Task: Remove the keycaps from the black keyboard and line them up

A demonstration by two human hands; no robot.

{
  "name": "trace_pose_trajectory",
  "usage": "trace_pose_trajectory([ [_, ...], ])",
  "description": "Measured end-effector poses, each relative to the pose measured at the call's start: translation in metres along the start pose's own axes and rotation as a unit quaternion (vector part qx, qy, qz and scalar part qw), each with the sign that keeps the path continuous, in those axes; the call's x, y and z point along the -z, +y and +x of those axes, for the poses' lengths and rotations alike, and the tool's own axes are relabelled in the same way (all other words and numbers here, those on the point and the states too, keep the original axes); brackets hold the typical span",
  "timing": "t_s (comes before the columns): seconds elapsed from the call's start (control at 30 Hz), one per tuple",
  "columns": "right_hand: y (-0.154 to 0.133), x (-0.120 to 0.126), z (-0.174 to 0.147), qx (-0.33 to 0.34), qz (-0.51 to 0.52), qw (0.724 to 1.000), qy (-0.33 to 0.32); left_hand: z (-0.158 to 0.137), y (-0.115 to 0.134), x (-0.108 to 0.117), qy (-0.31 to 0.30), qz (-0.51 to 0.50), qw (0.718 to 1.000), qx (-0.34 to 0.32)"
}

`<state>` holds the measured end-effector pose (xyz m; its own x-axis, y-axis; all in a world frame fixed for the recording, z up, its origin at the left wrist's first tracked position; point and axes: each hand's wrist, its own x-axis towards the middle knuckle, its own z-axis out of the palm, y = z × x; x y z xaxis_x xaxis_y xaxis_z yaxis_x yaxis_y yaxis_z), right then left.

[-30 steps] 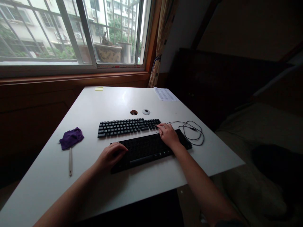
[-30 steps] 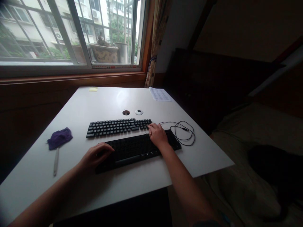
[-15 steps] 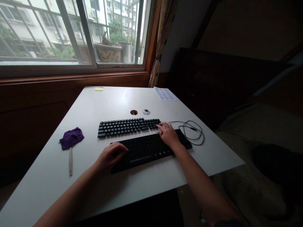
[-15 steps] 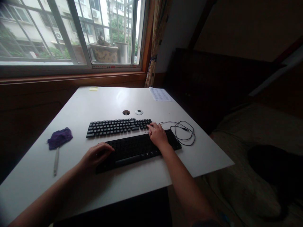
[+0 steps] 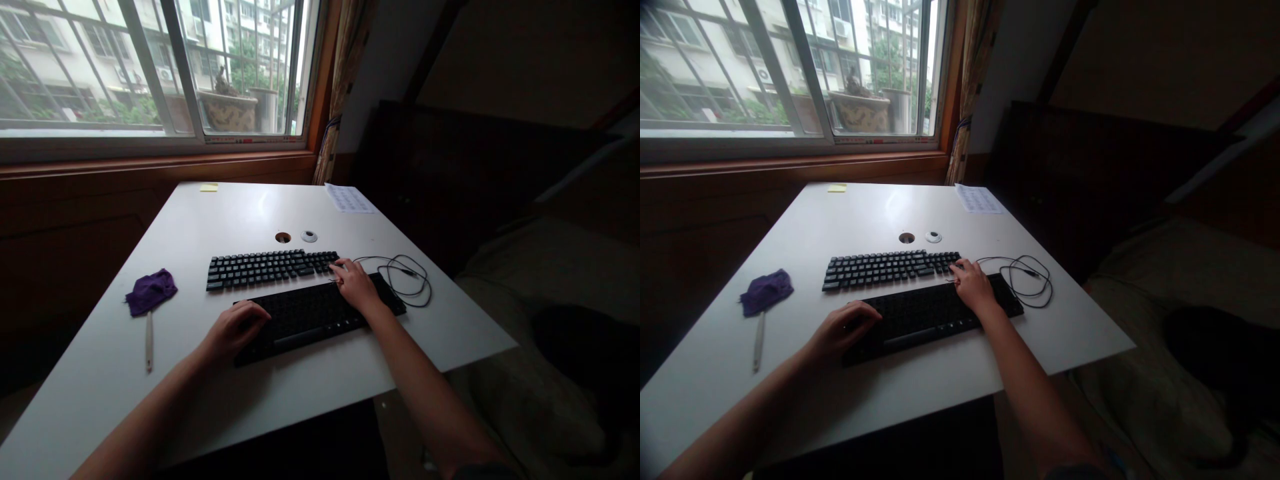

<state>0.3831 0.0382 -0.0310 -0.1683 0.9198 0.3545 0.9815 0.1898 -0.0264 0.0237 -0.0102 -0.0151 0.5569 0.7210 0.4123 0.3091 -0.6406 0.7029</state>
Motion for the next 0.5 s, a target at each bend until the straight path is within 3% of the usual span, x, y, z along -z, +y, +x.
trace_pose_trajectory([
  [0.23, 0.0026, 0.0012, -0.0025, -0.057, -0.014, 0.997, 0.041, -0.0004, -0.0019, 0.0001, -0.001, 0.000, 1.000, -0.005],
  [0.5, 0.0023, 0.0024, -0.0045, -0.076, -0.026, 0.997, 0.018, -0.0006, -0.0023, 0.0000, -0.008, -0.002, 1.000, 0.001],
])
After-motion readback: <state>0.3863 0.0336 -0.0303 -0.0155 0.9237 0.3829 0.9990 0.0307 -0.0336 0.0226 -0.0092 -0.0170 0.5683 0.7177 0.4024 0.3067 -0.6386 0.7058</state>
